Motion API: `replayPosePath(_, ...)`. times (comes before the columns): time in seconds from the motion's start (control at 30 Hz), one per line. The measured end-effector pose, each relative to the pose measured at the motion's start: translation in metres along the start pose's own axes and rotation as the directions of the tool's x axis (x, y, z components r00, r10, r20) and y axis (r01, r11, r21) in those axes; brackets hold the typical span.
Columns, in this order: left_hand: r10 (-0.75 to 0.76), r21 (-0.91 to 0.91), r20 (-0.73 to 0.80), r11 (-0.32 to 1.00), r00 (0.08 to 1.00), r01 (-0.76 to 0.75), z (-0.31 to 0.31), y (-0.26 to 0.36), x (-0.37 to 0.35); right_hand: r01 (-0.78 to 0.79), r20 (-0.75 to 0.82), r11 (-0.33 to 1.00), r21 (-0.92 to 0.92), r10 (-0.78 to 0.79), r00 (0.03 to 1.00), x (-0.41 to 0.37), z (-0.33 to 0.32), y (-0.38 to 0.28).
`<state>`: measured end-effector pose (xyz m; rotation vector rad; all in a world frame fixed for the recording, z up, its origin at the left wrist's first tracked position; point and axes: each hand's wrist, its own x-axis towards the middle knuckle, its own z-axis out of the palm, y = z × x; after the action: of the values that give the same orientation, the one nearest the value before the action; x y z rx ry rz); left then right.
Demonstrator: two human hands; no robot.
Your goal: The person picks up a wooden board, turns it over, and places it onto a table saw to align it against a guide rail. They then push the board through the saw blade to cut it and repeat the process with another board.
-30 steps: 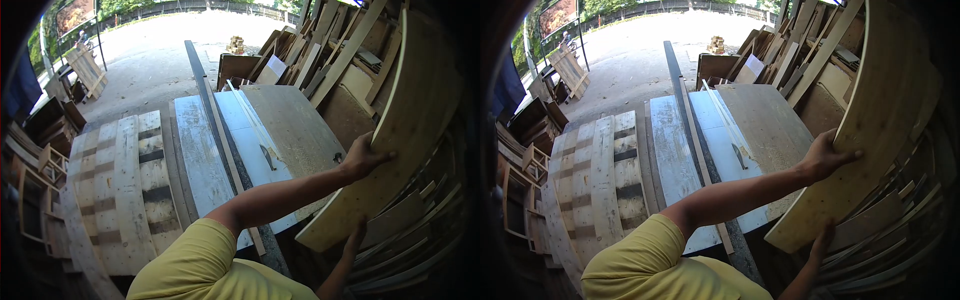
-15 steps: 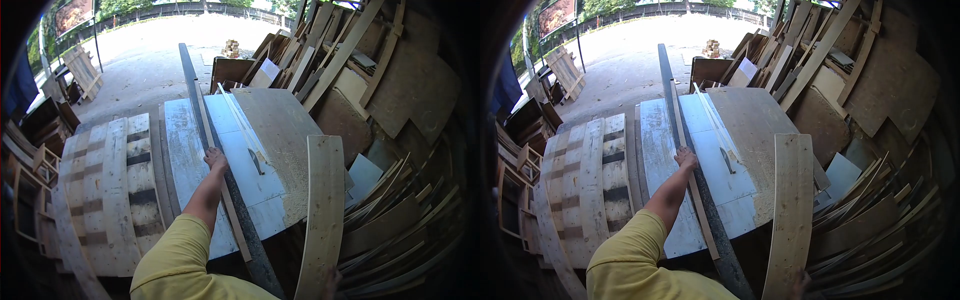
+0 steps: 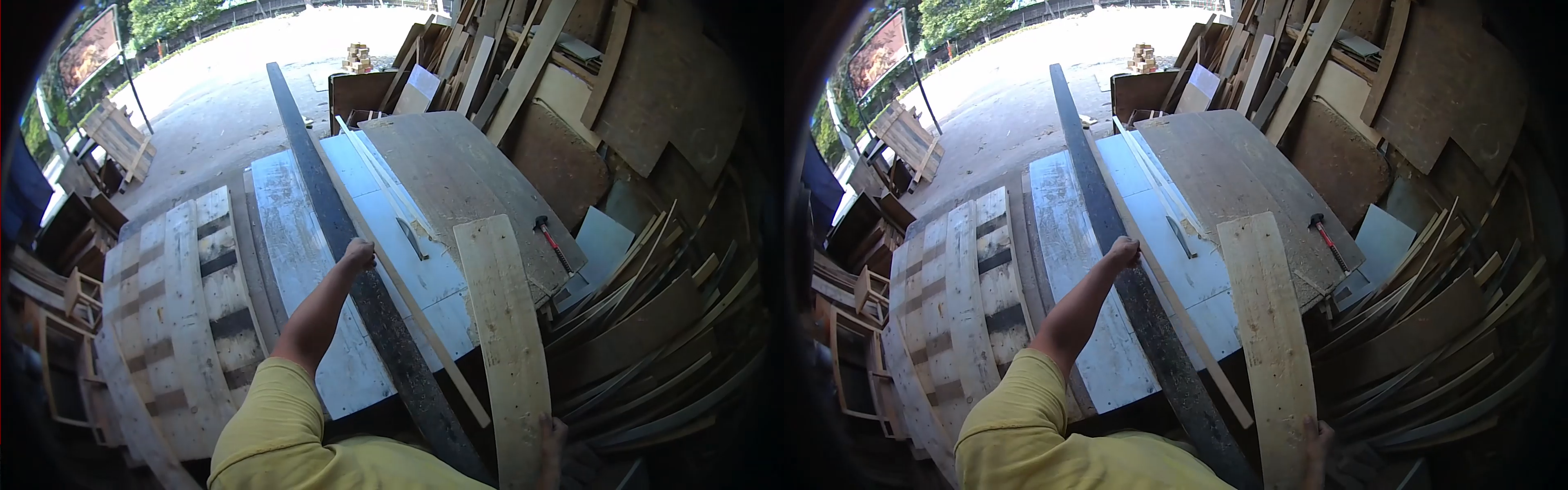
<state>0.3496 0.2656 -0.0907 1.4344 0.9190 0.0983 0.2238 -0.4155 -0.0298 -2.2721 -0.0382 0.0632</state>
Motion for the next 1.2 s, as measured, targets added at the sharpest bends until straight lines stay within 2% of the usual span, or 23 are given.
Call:
replayPosePath(0.07, 0.003, -0.103, 0.121, 0.995, 0.993, 0.01, 0.017, -0.008, -0.032, 0.006, 0.015, 1.0, -0.004, -0.006, 1.0, 0.011, -0.003, -0.008)
replayPosePath(0.13, -0.011, -0.071, 0.284, 0.997, 0.959, 0.032, 0.038, -0.033, -0.063, 0.007, 0.04, 0.999, -0.051, -0.005, 0.999, 0.02, -0.008, -0.014)
replayPosePath(0.23, 0.004, -0.013, 0.219, 1.0, 0.976, -0.001, 0.052, -0.053, -0.102, 0.033, 0.085, 0.991, -0.133, -0.022, 0.996, 0.038, -0.014, -0.007)
replayPosePath(0.3, 0.054, 0.212, 0.088, 0.975, 0.995, -0.072, 0.051, -0.057, -0.122, 0.022, 0.104, 0.987, -0.157, -0.006, 0.995, 0.041, -0.014, -0.005)
replayPosePath(0.33, 0.049, 0.215, 0.087, 0.974, 0.995, -0.066, 0.051, -0.054, -0.134, 0.019, 0.122, 0.984, -0.179, 0.003, 0.993, 0.041, -0.014, -0.004)
replayPosePath(0.37, 0.254, 0.413, 0.009, 0.88, 0.967, -0.235, 0.052, -0.05, -0.147, 0.017, 0.128, 0.984, -0.178, 0.006, 0.992, 0.041, -0.013, -0.002)
replayPosePath(0.4, 0.457, 0.602, -0.022, 0.716, 0.889, -0.353, 0.052, -0.049, -0.154, -0.012, 0.14, 0.983, -0.182, 0.038, 0.989, 0.039, -0.012, 0.002)
replayPosePath(0.43, 0.54, 0.662, 0.066, 0.605, 0.839, -0.442, 0.053, -0.053, -0.146, -0.04, 0.149, 0.982, -0.185, 0.068, 0.987, 0.038, -0.01, 0.004)
replayPosePath(0.47, 0.541, 0.662, 0.064, 0.606, 0.839, -0.441, 0.054, -0.051, -0.141, -0.038, 0.15, 0.982, -0.185, 0.066, 0.986, 0.038, -0.009, 0.005)
replayPosePath(0.53, 0.642, 0.641, 0.5, 0.177, 0.582, -0.747, 0.059, -0.046, -0.129, -0.019, 0.158, 0.974, -0.227, 0.056, 0.986, 0.037, -0.008, 0.006)
replayPosePath(0.57, 0.555, 0.562, 0.653, 0.101, 0.515, -0.821, 0.063, -0.05, -0.115, -0.013, 0.16, 0.974, -0.227, 0.05, 0.986, 0.038, -0.007, 0.009)
replayPosePath(0.6, 0.559, 0.567, 0.648, 0.101, 0.518, -0.818, 0.064, -0.045, -0.113, -0.026, 0.138, 0.976, -0.214, 0.056, 0.989, 0.039, -0.007, 0.013)
replayPosePath(0.67, 0.265, 0.506, 0.85, -0.167, 0.456, -0.846, 0.07, -0.036, -0.108, -0.032, 0.12, 0.979, -0.202, 0.057, 0.991, 0.042, -0.009, 0.02)
replayPosePath(0.7, 0.269, 0.51, 0.847, -0.167, 0.458, -0.844, 0.074, -0.03, -0.106, -0.027, 0.118, 0.976, -0.217, 0.053, 0.992, 0.044, -0.011, 0.022)
replayPosePath(0.8, 0.092, 0.466, 0.882, -0.318, 0.462, -0.826, 0.085, -0.015, -0.106, -0.02, 0.097, 0.976, -0.217, 0.042, 0.994, 0.047, -0.014, 0.03)
replayPosePath(0.83, 0.093, 0.466, 0.882, -0.318, 0.462, -0.826, 0.087, -0.01, -0.109, -0.019, 0.075, 0.98, -0.2, 0.035, 0.997, 0.048, -0.014, 0.033)
replayPosePath(0.9, -0.067, 0.362, 0.909, -0.365, 0.412, -0.858, 0.092, -0.001, -0.115, -0.007, 0.068, 0.98, -0.198, 0.021, 0.997, 0.047, -0.016, 0.034)
replayPosePath(0.93, -0.07, 0.36, 0.909, -0.365, 0.411, -0.858, 0.097, -0.006, -0.114, 0.006, 0.061, 0.981, -0.196, 0.006, 0.998, 0.047, -0.016, 0.033)
replayPosePath(1.0, 0.004, 0.288, 0.95, -0.405, 0.313, -0.868, 0.103, -0.017, -0.118, 0.006, 0.066, 0.98, -0.198, 0.007, 0.998, 0.049, -0.016, 0.035)
replayPosePath(1.03, -0.003, 0.285, 0.95, -0.403, 0.313, -0.869, 0.102, -0.018, -0.122, 0.007, 0.07, 0.98, -0.2, 0.007, 0.998, 0.048, -0.016, 0.036)
replayPosePath(1.1, 0.198, 0.282, 0.956, -0.438, 0.215, -0.853, 0.096, -0.021, -0.131, 0.008, 0.086, 0.982, -0.187, 0.009, 0.996, 0.047, -0.016, 0.034)
replayPosePath(1.13, 0.194, 0.28, 0.957, -0.438, 0.215, -0.854, 0.093, -0.024, -0.13, 0.017, 0.1, 0.984, -0.175, 0.0, 0.995, 0.047, -0.015, 0.031)
replayPosePath(1.2, 0.372, 0.287, 0.923, -0.493, 0.099, -0.822, 0.086, -0.023, -0.127, 0.0, 0.123, 0.986, -0.168, 0.021, 0.992, 0.048, -0.014, 0.031)
